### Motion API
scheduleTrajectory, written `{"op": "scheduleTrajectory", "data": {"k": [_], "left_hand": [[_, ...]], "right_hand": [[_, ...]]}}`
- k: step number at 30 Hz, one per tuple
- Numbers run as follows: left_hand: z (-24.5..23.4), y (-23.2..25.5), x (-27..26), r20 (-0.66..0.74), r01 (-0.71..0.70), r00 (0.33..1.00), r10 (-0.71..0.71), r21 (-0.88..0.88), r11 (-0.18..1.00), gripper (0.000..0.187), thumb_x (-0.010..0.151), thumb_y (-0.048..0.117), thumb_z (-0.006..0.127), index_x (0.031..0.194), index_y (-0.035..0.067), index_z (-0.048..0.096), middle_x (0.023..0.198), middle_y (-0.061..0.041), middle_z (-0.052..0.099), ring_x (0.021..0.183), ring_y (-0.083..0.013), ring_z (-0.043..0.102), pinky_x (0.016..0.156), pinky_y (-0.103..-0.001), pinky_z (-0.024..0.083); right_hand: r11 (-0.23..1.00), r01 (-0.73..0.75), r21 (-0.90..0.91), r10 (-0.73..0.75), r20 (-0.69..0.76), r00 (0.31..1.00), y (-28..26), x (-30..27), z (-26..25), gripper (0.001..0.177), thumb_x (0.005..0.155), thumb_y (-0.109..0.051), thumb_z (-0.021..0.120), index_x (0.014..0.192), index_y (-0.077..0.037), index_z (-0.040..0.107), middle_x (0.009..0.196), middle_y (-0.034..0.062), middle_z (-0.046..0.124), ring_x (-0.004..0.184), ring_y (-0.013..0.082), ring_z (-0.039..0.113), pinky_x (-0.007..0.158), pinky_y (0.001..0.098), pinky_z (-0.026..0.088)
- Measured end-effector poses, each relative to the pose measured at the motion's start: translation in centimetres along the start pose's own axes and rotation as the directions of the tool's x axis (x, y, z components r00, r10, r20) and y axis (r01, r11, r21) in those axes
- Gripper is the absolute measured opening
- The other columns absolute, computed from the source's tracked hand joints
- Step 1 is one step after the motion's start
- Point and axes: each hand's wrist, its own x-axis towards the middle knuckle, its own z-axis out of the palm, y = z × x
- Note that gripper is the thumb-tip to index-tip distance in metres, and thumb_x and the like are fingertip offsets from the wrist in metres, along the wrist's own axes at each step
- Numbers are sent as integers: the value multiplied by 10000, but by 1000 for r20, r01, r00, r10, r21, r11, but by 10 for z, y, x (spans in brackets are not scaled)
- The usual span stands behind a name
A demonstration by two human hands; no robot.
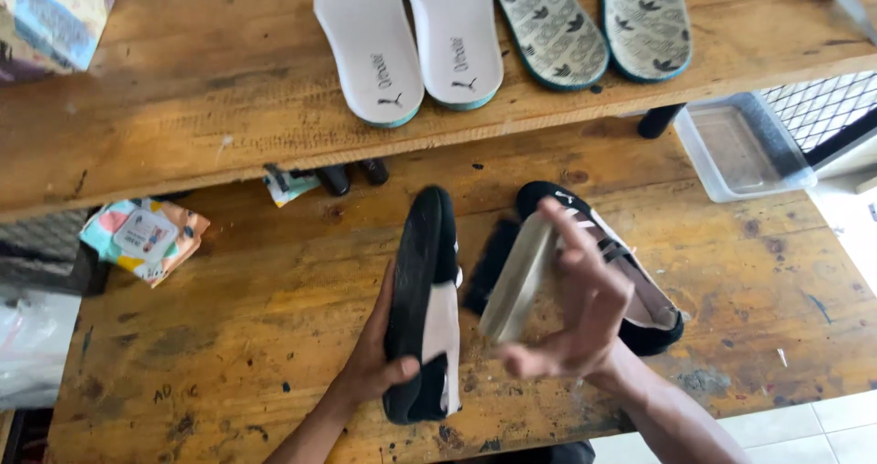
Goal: Cleaning the sole and sides of a black shoe using a brush and a cleaning block
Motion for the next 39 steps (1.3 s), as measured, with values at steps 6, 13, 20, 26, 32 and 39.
{"op": "scheduleTrajectory", "data": {"k": [6,13,20,26,32,39], "left_hand": [[-12,-20,5,-186,-65,982,36,-155,986,1180,843,665,693,1647,166,-13,1743,-121,43,1574,-241,187,1236,-410,234],[-18,-9,5,-228,-80,972,49,-127,989,1129,867,636,666,1648,195,-21,1743,-110,77,1588,-259,168,1242,-442,227],[-15,5,3,-201,-64,978,63,5,998,1050,906,448,633,1632,192,-81,1746,-128,-24,1608,-268,56,1269,-468,125],[-14,4,0,-161,28,987,-12,98,995,1092,872,602,618,1629,233,-76,1746,-116,-65,1614,-305,9,1246,-537,168],[-11,3,3,-178,-60,982,60,4,998,1059,897,472,635,1637,164,-57,1745,-108,-29,1609,-238,5,1271,-449,81],[-15,5,4,-150,-146,979,139,-37,989,1071,914,584,623,1647,152,-28,1748,-116,4,1613,-245,51,1281,-453,120]], "right_hand": [[998,64,19,-66,351,934,-14,-39,23,1007,903,-547,847,1627,-157,266,1623,182,350,1457,345,492,1189,535,509],[966,-90,243,-56,535,843,-36,1,58,280,931,-332,742,926,-56,694,961,73,609,894,307,661,897,518,544],[992,-61,114,22,319,947,-15,-27,40,946,831,-453,845,1543,-68,358,1567,146,423,1463,287,469,1257,595,483],[999,-15,-43,30,369,929,-18,-12,53,611,773,-299,851,1221,-63,510,1208,137,599,1092,288,662,991,456,538],[997,67,-30,-59,199,978,-11,-24,39,928,809,-479,824,1489,-77,337,1481,191,460,1383,308,522,1204,506,488],[992,102,-72,-82,244,966,-16,2,51,780,879,-361,794,1451,-142,309,1198,139,548,1080,265,593,1001,515,567]]}}
